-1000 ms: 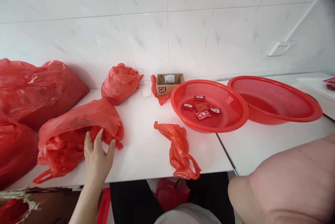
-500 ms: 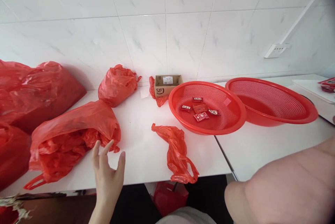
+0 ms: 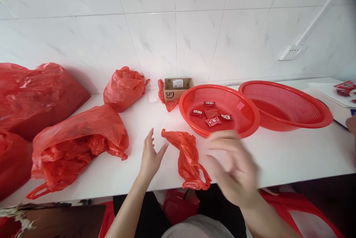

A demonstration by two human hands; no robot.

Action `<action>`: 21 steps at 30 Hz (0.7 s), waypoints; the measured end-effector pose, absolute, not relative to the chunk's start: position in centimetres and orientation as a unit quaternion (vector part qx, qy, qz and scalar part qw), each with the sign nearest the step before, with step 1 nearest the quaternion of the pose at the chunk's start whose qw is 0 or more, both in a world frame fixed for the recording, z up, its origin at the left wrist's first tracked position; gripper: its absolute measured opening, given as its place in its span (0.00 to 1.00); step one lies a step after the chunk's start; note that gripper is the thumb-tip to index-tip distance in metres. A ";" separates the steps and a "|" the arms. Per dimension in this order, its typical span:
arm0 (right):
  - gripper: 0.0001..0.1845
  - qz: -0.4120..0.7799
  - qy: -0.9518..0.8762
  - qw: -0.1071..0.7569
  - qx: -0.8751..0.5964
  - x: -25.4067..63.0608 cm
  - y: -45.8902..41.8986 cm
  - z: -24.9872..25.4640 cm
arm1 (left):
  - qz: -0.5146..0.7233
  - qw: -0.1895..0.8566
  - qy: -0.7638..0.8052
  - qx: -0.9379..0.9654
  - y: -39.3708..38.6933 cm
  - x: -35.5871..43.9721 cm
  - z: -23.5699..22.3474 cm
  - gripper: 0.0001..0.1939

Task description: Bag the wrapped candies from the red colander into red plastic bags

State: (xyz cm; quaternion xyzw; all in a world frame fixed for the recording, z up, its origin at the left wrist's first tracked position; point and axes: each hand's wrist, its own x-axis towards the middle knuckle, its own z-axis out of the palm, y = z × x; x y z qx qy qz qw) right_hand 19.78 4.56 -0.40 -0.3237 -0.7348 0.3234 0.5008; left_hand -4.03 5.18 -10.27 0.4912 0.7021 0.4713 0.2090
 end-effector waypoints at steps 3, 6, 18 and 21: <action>0.17 0.270 -0.806 0.353 -0.391 18.1 6.2 -4.4 | 0.475 0.264 0.688 0.481 7.8 -3.5 -10.7 0.42; 0.20 0.278 -0.815 0.260 -0.438 17.7 7.4 -8.7 | 0.478 0.323 0.656 0.487 8.8 -3.1 -10.3 0.21; 0.19 0.500 -0.635 0.401 -0.431 21.5 8.9 -7.9 | 0.575 0.390 0.632 0.344 2.8 -7.8 -8.7 0.20; 0.11 0.616 -0.536 0.419 -0.397 20.5 8.2 -6.5 | 0.607 0.283 0.673 0.316 3.0 -8.8 -9.3 0.23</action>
